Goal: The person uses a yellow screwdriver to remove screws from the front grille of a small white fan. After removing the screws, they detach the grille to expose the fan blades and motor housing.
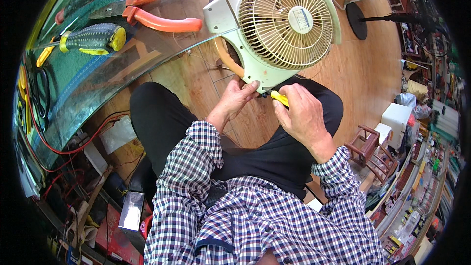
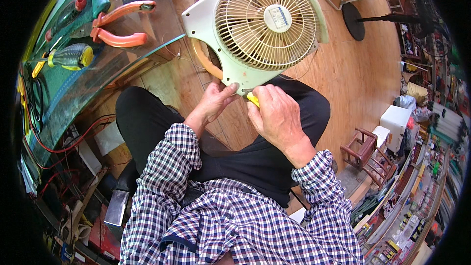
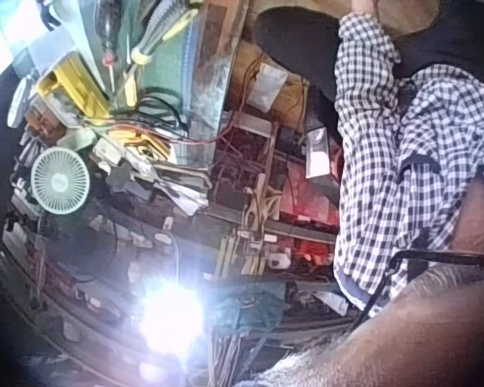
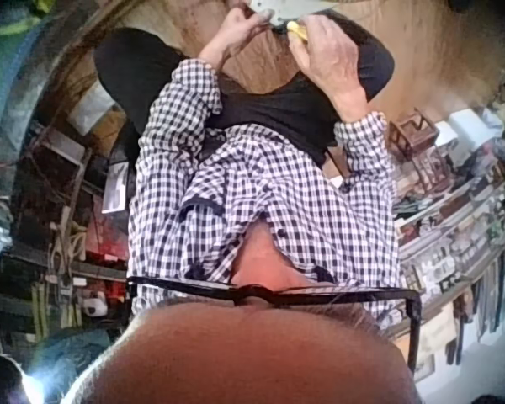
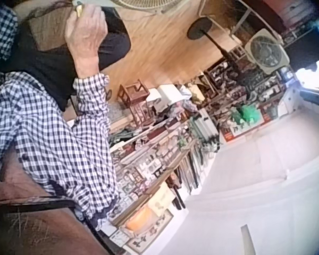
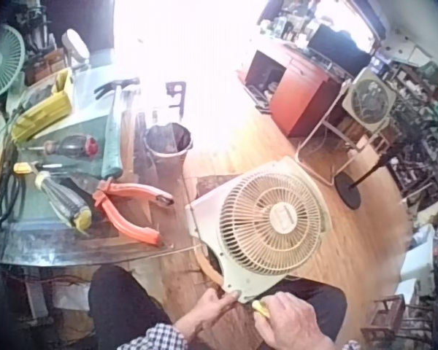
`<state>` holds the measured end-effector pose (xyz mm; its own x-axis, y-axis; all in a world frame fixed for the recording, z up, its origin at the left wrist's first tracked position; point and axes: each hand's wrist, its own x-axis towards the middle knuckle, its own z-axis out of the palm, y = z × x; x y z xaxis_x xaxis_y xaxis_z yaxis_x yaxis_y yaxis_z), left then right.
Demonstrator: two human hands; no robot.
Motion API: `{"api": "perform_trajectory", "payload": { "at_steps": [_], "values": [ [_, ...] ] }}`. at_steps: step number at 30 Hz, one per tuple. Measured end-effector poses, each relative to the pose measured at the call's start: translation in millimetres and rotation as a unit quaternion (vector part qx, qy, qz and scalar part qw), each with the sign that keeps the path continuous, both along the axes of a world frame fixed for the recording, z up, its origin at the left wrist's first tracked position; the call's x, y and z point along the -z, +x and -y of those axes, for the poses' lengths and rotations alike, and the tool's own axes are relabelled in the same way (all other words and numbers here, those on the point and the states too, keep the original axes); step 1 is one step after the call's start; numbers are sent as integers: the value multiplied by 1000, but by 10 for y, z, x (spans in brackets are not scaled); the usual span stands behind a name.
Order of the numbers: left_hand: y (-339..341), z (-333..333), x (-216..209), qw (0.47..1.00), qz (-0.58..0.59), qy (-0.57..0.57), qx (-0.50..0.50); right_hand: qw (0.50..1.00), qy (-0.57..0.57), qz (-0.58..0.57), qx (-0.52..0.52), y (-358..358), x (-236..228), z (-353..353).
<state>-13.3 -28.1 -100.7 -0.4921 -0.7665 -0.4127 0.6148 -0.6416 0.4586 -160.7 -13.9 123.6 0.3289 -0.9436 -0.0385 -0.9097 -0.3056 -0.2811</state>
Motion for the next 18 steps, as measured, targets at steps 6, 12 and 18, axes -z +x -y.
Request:
{"api": "perform_trajectory", "payload": {
  "at_steps": [6,12,18],
  "values": [
    [40,34,-9,999,-9,-14,29,998,-39,40,-23,-76,118,13],
    [43,44,-23,1000,7,-18,21,998,45,36,37,-77,161,-47],
    [8,53,-15,1000,27,7,-14,968,56,236,65,-47,322,10]
  ]
}}
